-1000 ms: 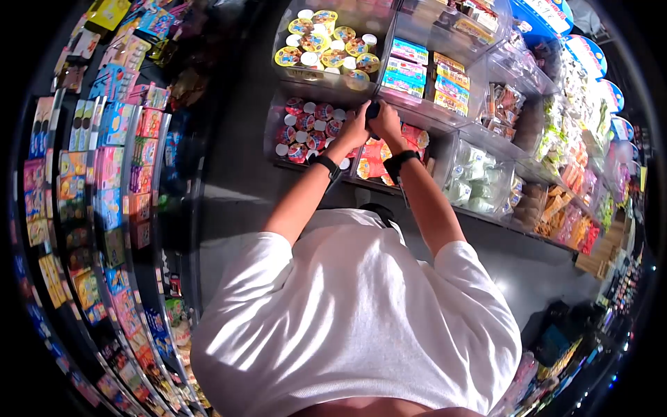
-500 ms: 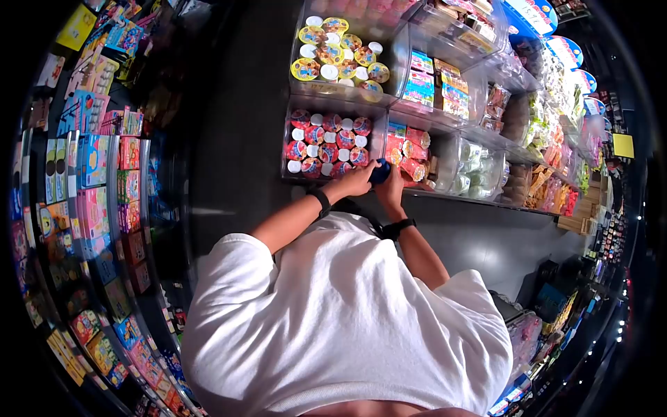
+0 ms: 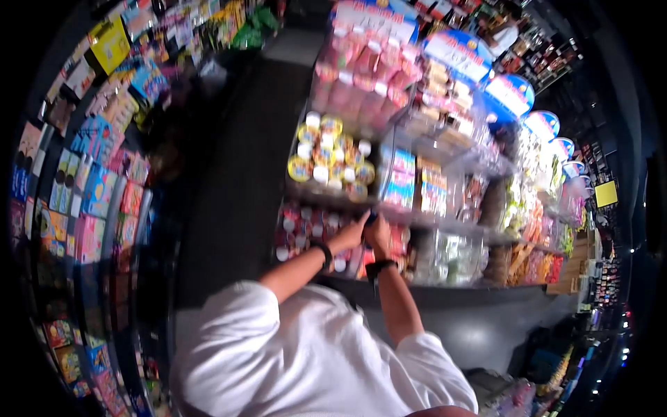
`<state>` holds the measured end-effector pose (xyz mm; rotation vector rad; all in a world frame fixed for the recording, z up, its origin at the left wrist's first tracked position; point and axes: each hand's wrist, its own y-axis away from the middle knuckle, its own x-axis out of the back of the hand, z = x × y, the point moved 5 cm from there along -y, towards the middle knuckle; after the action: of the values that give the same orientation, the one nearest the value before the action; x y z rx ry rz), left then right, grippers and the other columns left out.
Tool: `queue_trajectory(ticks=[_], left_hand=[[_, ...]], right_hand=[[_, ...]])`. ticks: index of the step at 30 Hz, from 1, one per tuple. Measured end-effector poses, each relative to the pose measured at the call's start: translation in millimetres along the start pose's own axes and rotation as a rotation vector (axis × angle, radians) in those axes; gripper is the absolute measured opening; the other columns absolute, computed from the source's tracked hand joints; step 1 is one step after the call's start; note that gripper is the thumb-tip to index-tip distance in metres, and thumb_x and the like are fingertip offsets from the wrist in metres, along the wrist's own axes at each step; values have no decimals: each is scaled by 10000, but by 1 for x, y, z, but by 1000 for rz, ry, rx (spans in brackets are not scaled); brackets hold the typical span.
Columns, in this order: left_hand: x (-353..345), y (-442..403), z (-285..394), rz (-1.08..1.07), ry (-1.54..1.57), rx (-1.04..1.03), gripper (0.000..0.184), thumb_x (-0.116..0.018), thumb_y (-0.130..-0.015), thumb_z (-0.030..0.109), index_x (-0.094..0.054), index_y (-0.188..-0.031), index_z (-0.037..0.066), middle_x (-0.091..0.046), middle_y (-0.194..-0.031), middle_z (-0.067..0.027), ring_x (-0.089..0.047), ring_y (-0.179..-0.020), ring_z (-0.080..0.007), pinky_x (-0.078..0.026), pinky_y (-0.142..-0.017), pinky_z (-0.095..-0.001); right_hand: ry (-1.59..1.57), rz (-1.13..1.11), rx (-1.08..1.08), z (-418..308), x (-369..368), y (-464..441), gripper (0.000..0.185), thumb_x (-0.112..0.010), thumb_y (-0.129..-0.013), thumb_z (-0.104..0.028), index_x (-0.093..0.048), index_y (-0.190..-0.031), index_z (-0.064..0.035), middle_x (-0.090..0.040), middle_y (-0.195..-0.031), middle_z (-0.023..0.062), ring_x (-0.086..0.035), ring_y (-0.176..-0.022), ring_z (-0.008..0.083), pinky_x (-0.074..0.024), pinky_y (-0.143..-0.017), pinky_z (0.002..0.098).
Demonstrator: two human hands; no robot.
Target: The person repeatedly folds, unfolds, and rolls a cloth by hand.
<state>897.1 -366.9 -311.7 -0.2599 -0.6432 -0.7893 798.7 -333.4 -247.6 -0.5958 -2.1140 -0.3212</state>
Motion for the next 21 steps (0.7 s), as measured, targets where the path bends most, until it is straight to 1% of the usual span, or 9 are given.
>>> queue_trajectory(ticks=[2, 4, 7, 8, 10, 12, 14, 19, 21], left_hand=[[2, -16, -3, -25, -147, -46, 785, -541, -816, 22, -223, -1526, 128, -651, -904, -345, -648, -857, -493, -435, -959, -559], [13, -11, 4, -39, -78, -7, 718, -620, -792, 59, -319, -1443, 93, -670, -875, -305, -659, -847, -467, -427, -928, -549], [7, 2, 2, 52, -107, -203, 627, -653, -784, 65, -376, -1346, 54, -668, -895, -303, -659, -862, -469, -490, -809, -559], [6, 7, 2, -113, 2, -71, 605, -656, -786, 78, -393, -1329, 32, -666, -921, -304, -663, -876, -456, -518, -768, -526], [-17, 16, -16, -227, -32, 9, 646, -639, -757, 34, -398, -1353, 94, -656, -1001, -286, -636, -941, -471, -517, -788, -529], [0, 37, 3, -330, -95, 16, 599, -644, -773, 126, -446, -1339, 112, -655, -1036, -273, -637, -972, -449, -519, -808, -521], [4, 55, 14, -520, -142, -14, 579, -638, -764, 139, -495, -1319, 58, -654, -1109, -234, -633, -1040, -412, -524, -842, -497], [-45, 103, -12, -464, 52, -19, 539, -601, -768, 141, -516, -1299, 99, -651, -1146, -217, -625, -1058, -407, -502, -890, -495], [-1, 116, 9, -461, 66, 22, 528, -590, -771, 149, -514, -1290, 86, -659, -1117, -215, -616, -1067, -414, -491, -895, -518]], right_hand=[[44, 62, 4, 2, -4, -5, 430, -711, -789, -339, -536, -1006, -12, -671, -863, 281, -651, -811, 471, -521, -701, 547], [91, 88, -21, 15, -14, -1, 472, -744, -743, -315, -510, -1011, -5, -667, -852, 278, -655, -795, 463, -529, -699, 537], [134, -5, 33, 21, -15, 16, 522, -787, -677, -239, -476, -1016, 8, -659, -824, 284, -656, -775, 458, -539, -681, 525], [121, -80, 49, 11, -3, 29, 543, -806, -656, -222, -472, -1018, 7, -659, -814, 278, -656, -768, 460, -539, -675, 523], [147, -189, -54, 0, 8, 51, 550, -820, -645, -213, -476, -1014, 6, -660, -799, 270, -657, -761, 462, -533, -668, 525], [135, -157, -6, 16, -3, 77, 572, -830, -646, -232, -479, -1035, -4, -664, -821, 269, -660, -793, 459, -530, -686, 520], [166, -236, -51, 31, -11, 104, 580, -811, -686, -291, -469, -1063, -13, -664, -877, 281, -656, -863, 461, -523, -741, 517], [288, -352, -3, 49, -30, 148, 546, -746, -729, -254, -448, -1080, 40, -656, -875, 294, -646, -848, 472, -518, -732, 530], [311, -359, -71, 43, -30, 149, 530, -738, -741, -234, -453, -1111, 19, -658, -929, 267, -649, -870, 451, -526, -743, 519]])
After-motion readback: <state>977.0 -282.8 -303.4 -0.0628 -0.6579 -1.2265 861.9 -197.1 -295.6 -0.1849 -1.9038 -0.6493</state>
